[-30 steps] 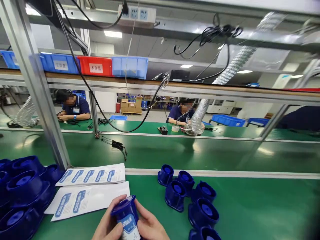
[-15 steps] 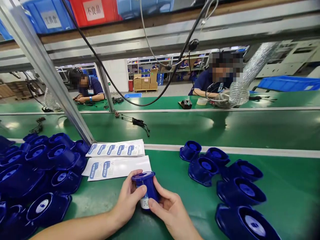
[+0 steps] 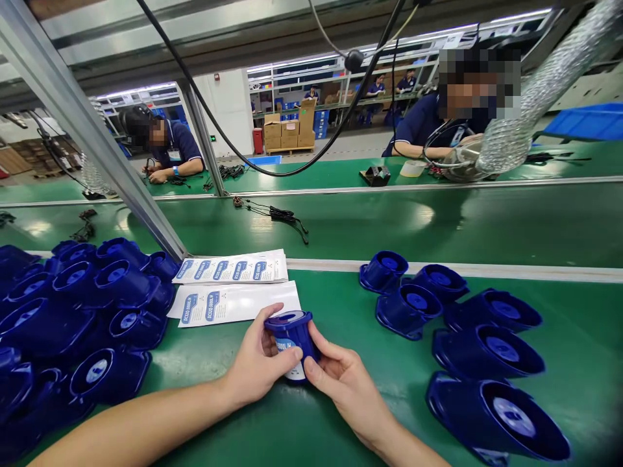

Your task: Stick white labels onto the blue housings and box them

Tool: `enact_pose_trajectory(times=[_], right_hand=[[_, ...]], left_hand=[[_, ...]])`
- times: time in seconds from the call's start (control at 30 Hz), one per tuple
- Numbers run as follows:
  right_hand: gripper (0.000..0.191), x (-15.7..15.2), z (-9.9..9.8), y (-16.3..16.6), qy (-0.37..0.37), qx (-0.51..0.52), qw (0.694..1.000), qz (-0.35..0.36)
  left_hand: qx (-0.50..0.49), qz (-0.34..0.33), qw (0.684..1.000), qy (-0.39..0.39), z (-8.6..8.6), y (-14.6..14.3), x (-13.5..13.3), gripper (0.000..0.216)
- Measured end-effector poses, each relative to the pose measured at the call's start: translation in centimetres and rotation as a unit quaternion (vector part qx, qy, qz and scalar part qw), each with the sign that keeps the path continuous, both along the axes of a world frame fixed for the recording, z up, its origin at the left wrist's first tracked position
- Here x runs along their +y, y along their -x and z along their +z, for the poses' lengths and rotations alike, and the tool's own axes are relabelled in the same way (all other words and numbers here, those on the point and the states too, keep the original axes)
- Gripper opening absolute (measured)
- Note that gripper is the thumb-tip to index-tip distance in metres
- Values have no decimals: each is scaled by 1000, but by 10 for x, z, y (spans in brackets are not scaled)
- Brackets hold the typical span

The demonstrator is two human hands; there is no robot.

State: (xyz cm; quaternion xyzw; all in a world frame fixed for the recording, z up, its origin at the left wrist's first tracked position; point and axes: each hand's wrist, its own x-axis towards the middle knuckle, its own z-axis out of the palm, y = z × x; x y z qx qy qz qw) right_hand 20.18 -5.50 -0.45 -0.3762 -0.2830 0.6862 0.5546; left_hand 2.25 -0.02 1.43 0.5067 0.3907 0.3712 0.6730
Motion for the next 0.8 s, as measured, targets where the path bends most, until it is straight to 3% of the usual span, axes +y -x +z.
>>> enact_pose_trajectory(times=[0.23,0.37,0.6,0.73,0.8], right_hand=[[73,1,4,-1,29,41,999,5],[71,3,8,-5,52,54,997,1],[65,6,15,-1,78,77,994,-19],[59,8,17,-4,95,143,985,-18],[59,7,17,-5,83,157,984,2]], left_hand=[[4,-17,1000,-12,4,-2,-2,118],[6,-26,999,-44,9,-5,-7,121],[112,-11,987,-111,-1,-12,-18,140],[13,-49,989,-142,-8,-11,-13,166],[-52,-64,988,-127,-8,-8,-10,149]])
